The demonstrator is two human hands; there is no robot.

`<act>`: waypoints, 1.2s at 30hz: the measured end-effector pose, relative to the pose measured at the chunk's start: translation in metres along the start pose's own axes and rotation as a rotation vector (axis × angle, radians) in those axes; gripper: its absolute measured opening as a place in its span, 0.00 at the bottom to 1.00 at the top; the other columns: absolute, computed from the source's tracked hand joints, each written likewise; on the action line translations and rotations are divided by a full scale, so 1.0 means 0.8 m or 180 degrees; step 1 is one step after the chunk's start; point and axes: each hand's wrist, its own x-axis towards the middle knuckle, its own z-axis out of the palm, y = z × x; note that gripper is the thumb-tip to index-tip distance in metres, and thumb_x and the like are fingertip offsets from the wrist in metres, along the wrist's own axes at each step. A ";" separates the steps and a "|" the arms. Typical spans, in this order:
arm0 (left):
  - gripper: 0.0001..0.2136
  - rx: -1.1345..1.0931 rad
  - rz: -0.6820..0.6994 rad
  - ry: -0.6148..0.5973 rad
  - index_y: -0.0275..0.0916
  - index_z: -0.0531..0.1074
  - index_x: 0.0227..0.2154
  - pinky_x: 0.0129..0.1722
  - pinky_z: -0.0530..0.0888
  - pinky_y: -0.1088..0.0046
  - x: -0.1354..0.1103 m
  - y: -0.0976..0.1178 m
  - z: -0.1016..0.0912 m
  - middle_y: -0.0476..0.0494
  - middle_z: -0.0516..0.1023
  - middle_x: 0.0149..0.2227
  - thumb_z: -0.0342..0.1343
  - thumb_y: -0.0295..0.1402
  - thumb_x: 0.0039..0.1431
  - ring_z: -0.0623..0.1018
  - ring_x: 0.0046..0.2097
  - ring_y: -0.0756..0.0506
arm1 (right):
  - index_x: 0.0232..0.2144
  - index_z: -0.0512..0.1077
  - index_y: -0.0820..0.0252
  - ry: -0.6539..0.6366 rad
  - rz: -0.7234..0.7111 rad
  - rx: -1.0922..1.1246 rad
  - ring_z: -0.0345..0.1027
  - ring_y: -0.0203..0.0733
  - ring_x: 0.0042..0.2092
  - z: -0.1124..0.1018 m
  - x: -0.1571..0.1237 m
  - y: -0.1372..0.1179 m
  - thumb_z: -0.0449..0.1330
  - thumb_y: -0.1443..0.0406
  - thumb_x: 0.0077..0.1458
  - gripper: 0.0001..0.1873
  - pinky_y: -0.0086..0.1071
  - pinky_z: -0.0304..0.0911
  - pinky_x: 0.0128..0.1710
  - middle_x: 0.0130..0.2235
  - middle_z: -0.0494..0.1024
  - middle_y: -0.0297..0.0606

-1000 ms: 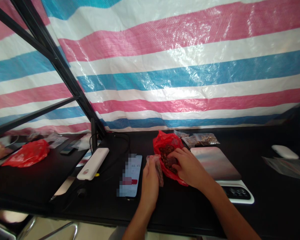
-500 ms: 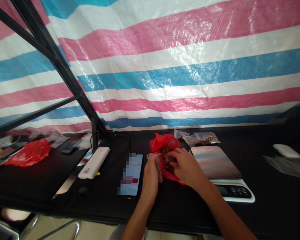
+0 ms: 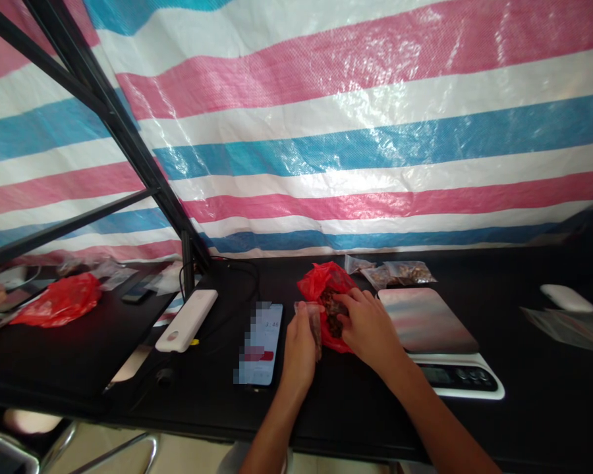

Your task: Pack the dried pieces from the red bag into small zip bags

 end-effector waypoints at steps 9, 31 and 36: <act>0.35 -0.0007 -0.0148 -0.0018 0.35 0.80 0.42 0.53 0.74 0.58 0.003 -0.001 -0.002 0.37 0.85 0.40 0.45 0.63 0.61 0.81 0.51 0.34 | 0.51 0.77 0.59 0.0085 0.0054 0.0390 0.69 0.50 0.50 0.005 0.001 0.005 0.56 0.73 0.57 0.21 0.40 0.60 0.51 0.51 0.78 0.44; 0.19 0.0731 0.1187 -0.0056 0.40 0.71 0.50 0.58 0.69 0.61 0.004 -0.004 -0.008 0.40 0.75 0.51 0.65 0.33 0.55 0.76 0.54 0.40 | 0.53 0.73 0.55 0.0479 -0.0832 0.1988 0.69 0.44 0.57 -0.016 -0.001 0.016 0.50 0.69 0.63 0.20 0.41 0.62 0.62 0.55 0.75 0.43; 0.19 0.0932 0.1359 -0.0082 0.41 0.71 0.51 0.58 0.68 0.60 0.005 -0.010 -0.009 0.41 0.74 0.51 0.65 0.32 0.56 0.74 0.55 0.40 | 0.54 0.75 0.56 0.0821 -0.1271 0.1435 0.67 0.46 0.60 -0.016 -0.007 0.013 0.49 0.72 0.64 0.22 0.43 0.62 0.63 0.58 0.73 0.46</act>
